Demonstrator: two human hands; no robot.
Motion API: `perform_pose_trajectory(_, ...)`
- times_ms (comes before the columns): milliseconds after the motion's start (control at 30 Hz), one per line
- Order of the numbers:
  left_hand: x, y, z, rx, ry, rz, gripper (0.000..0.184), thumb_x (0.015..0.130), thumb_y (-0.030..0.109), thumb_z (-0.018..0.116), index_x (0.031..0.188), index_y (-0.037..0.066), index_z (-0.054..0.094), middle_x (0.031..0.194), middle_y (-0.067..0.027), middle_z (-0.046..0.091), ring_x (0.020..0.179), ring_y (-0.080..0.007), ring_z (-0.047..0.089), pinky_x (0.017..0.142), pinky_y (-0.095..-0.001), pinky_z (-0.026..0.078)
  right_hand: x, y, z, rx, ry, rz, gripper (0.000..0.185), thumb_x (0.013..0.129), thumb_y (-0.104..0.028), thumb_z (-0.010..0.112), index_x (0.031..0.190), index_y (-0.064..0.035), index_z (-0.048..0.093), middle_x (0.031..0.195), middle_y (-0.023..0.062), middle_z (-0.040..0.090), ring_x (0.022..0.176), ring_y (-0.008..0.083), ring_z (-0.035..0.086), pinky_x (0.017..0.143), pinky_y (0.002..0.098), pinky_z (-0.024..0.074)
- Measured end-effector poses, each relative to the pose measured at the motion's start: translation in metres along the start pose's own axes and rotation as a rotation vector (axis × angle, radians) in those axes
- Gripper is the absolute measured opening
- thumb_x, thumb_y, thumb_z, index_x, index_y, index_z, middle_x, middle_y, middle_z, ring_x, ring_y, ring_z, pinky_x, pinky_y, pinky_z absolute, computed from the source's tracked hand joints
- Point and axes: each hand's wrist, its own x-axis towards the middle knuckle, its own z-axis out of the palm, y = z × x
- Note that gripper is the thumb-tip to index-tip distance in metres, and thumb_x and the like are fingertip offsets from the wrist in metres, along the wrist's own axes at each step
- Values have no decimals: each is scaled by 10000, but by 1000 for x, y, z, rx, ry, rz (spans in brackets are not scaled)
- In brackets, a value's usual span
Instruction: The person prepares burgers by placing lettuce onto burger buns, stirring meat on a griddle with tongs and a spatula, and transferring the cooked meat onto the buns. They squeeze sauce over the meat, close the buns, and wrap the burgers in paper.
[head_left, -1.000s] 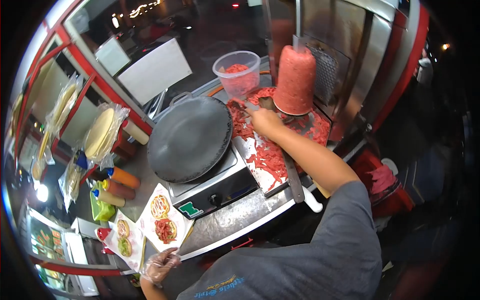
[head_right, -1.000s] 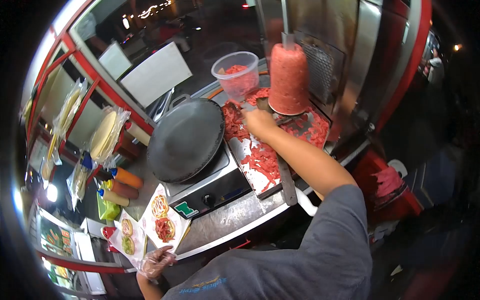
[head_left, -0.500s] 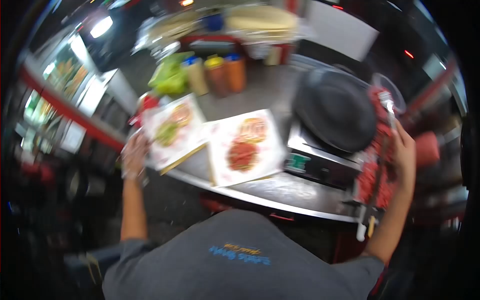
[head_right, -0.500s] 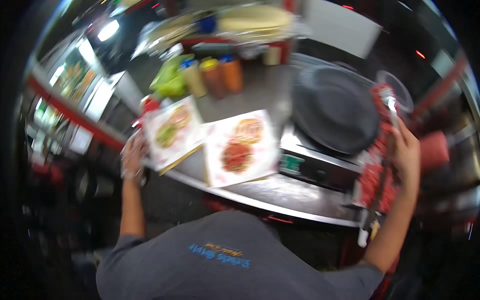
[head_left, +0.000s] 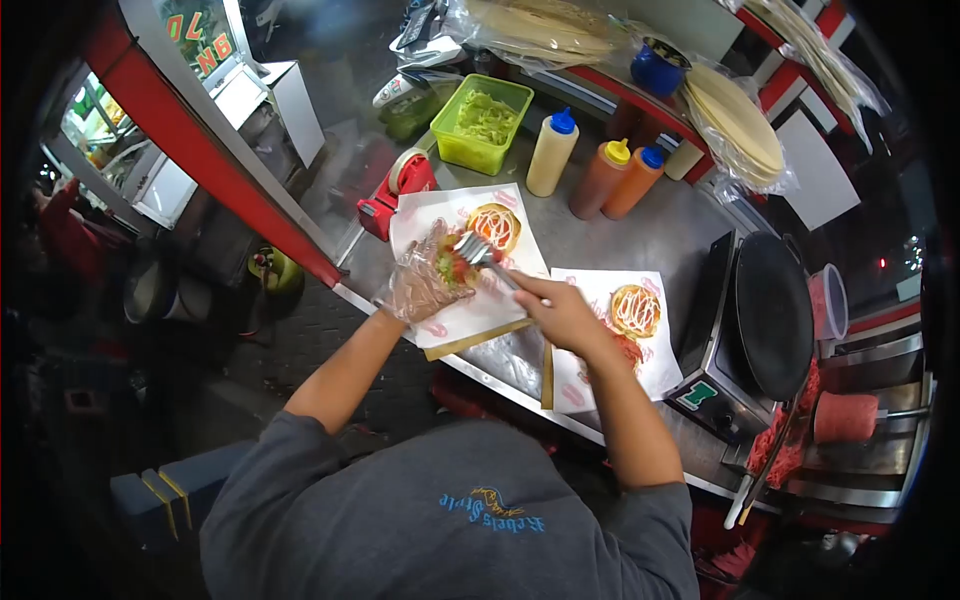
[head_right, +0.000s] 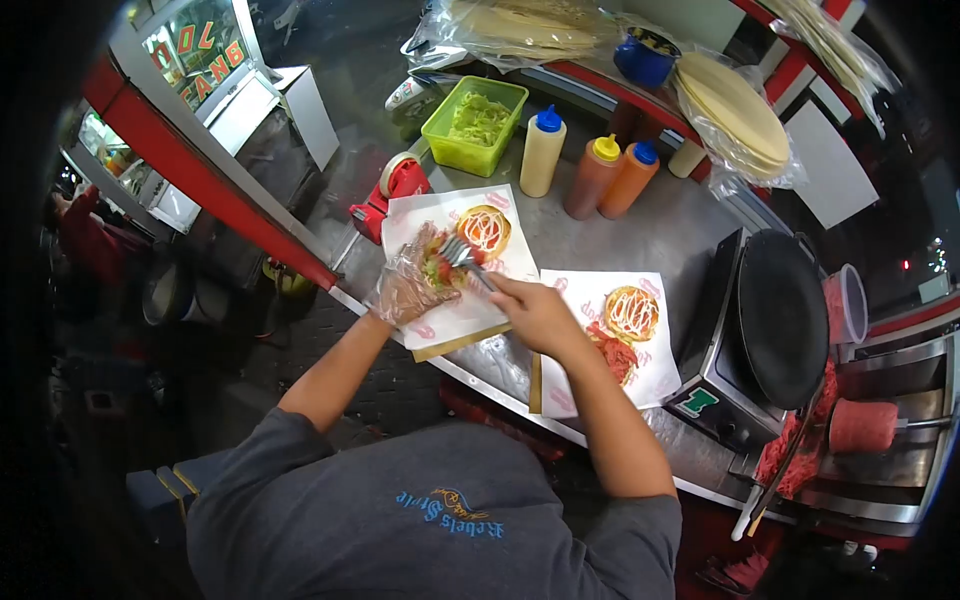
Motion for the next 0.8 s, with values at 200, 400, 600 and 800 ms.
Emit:
perform_pose_trajectory(200, -1, -3, -5, -207, 48, -69, 1294, 647, 395, 984, 1612, -5, 220, 1390, -174, 627, 1251, -266, 642, 1059, -379, 521, 16, -46, -8, -121, -41, 188, 449, 997, -327, 664, 1415, -166, 639, 1136, 203, 747, 1018, 290, 717, 930, 384, 528)
perform_pose_trajectory(400, -3, 6, -10, -523, 90, -133, 1157, 693, 492, 937, 1551, -27, 360, 1356, -222, 625, 1214, -369, 655, 1039, -436, 530, 16, -30, 2, -221, -4, 163, 476, 943, -363, 698, 1336, -95, 690, 1067, 250, 740, 1014, 410, 712, 942, 438, 533)
perform_pose_trajectory(600, -6, -3, -6, -309, 168, -40, 787, 835, 250, 877, 1482, 4, 502, 1372, -184, 644, 1274, -263, 626, 1079, -389, 507, 1, -17, 33, -250, 238, -28, 502, 959, -366, 674, 1370, -80, 643, 1056, 238, 722, 953, 401, 704, 880, 473, 537)
perform_pose_trajectory(800, -5, 0, -6, -361, 178, -42, 484, 994, 161, 701, 1433, 8, 567, 1380, -131, 658, 1269, -222, 624, 1091, -359, 487, -50, 19, 25, -174, 490, -35, 505, 969, -360, 665, 1375, -62, 625, 1072, 224, 726, 978, 380, 705, 854, 464, 550)
